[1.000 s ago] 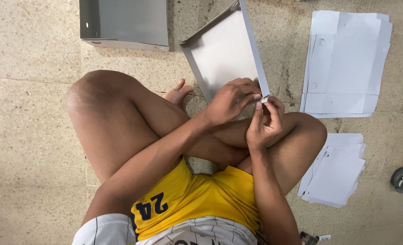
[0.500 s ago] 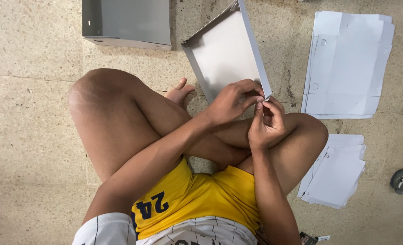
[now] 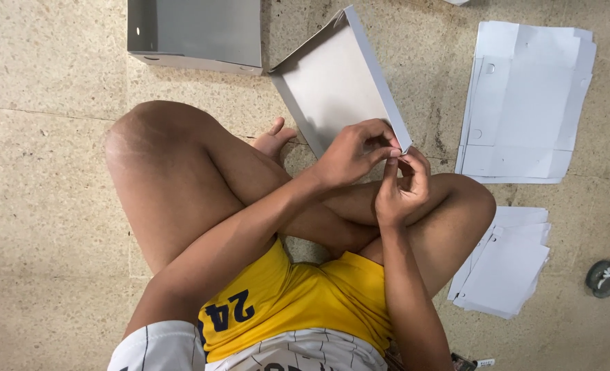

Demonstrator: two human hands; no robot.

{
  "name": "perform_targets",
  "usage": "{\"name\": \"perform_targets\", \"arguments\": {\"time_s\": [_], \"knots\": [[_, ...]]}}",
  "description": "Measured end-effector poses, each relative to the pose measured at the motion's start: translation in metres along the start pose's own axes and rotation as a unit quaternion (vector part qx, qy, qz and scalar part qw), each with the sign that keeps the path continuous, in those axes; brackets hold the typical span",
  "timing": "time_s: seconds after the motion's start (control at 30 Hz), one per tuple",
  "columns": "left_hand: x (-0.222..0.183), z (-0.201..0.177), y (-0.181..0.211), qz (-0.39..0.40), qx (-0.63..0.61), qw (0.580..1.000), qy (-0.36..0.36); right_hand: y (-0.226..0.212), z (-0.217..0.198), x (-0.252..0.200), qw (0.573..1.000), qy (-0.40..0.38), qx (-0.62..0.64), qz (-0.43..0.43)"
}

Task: Assembling a cardboard box by folding a flat sheet and tucking in the flaps.

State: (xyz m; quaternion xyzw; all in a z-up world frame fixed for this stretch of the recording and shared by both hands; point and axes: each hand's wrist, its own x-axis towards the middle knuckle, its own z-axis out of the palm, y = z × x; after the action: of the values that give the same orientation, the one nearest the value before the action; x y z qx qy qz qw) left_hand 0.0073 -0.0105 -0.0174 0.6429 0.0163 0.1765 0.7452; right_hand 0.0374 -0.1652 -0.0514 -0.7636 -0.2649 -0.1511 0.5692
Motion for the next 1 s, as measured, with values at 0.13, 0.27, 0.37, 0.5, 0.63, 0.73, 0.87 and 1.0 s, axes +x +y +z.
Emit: {"name": "perform_targets", "arguments": {"time_s": [0.13,0.27,0.37,0.5,0.63,0.73,0.87,1.0], "knots": [[-0.002,-0.003,0.009,-0.036,-0.046,0.998,0.011,0.001,0.004,-0.004,0.998,0.003,0.037,0.044],[-0.001,-0.003,0.008,-0.061,-0.080,0.995,0.012,0.012,-0.001,-0.010,0.999,-0.018,0.024,0.023],[-0.002,-0.005,0.016,-0.081,-0.081,0.993,0.008,0.013,-0.002,-0.010,1.000,-0.025,-0.004,-0.002],[-0.001,-0.006,0.018,-0.094,-0.086,0.992,0.003,0.001,0.002,-0.003,1.000,-0.022,0.000,-0.004],[-0.003,-0.004,0.010,-0.088,-0.068,0.994,-0.006,-0.004,0.003,-0.002,1.000,-0.018,-0.010,0.005],[-0.003,-0.002,0.010,-0.080,-0.057,0.995,0.009,-0.007,0.005,-0.002,1.000,-0.005,-0.003,0.021],[-0.003,-0.005,0.008,-0.011,0.044,0.999,0.007,0.010,0.002,-0.009,0.999,0.014,0.013,0.047],[-0.004,-0.010,0.010,0.016,0.100,0.995,-0.022,-0.021,0.010,0.009,0.999,0.034,-0.005,0.012]]}}
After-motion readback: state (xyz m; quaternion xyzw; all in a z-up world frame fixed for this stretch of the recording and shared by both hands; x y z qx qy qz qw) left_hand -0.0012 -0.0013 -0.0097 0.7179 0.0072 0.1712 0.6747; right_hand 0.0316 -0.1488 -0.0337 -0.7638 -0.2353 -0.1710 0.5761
